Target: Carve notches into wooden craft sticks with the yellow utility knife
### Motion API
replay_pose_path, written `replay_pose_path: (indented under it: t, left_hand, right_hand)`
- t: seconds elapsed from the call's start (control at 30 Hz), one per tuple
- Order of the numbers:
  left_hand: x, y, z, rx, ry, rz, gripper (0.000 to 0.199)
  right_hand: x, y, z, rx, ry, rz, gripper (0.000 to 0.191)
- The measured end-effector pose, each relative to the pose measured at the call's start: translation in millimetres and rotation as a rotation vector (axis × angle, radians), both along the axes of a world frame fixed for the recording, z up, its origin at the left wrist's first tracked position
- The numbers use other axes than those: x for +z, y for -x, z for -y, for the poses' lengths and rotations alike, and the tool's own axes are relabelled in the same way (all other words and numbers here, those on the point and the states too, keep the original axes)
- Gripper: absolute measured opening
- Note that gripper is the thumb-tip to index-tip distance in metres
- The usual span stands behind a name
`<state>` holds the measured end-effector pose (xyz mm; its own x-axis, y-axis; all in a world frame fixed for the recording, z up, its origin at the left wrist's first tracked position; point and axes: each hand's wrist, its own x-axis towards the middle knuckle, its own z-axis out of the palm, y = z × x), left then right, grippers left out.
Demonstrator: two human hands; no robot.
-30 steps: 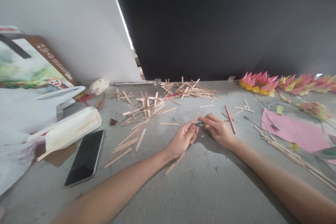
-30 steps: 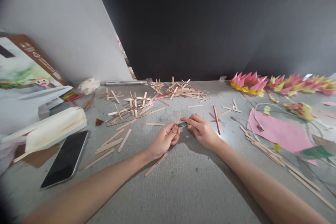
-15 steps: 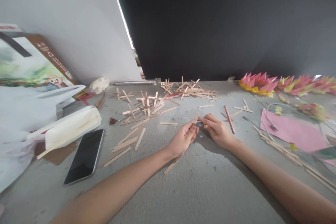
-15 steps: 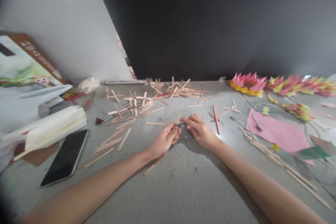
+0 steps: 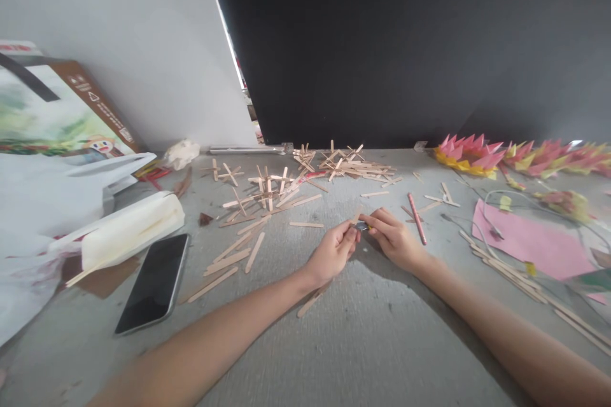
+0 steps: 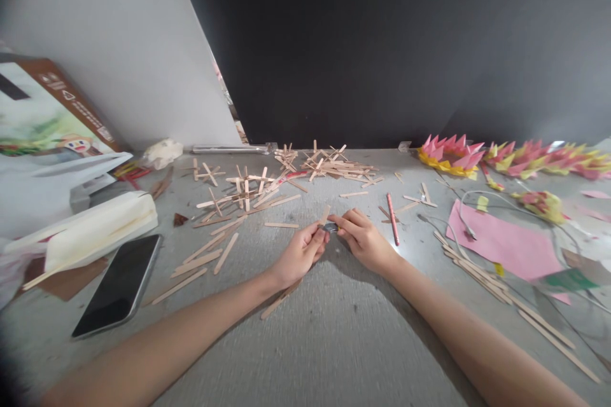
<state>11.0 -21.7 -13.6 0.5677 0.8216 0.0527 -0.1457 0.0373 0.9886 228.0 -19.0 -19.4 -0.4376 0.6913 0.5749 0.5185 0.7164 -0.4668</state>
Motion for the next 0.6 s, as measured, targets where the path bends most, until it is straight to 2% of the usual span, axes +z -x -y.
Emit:
replay_pose_path:
  t: [0.13, 0.37, 0.6]
  left_hand:
    - [0.0, -0.9, -1.5, 0.015, 0.038, 0.042, 0.052]
    - [8.7, 7.7, -2.7, -0.132, 0.136, 0.145, 0.046]
    - [6.3, 10.6, -3.6, -0.144, 0.130, 0.158, 0.045]
  right_hand:
    - [-1.2, 0.0, 0.0, -0.024, 0.021, 0.005, 0.041]
    - [-1.7, -2.9, -0.9, 0.003, 0.032, -0.032, 0.040]
    - [-0.3, -4.9, -0.5, -0.009, 0.059, -0.027, 0.040]
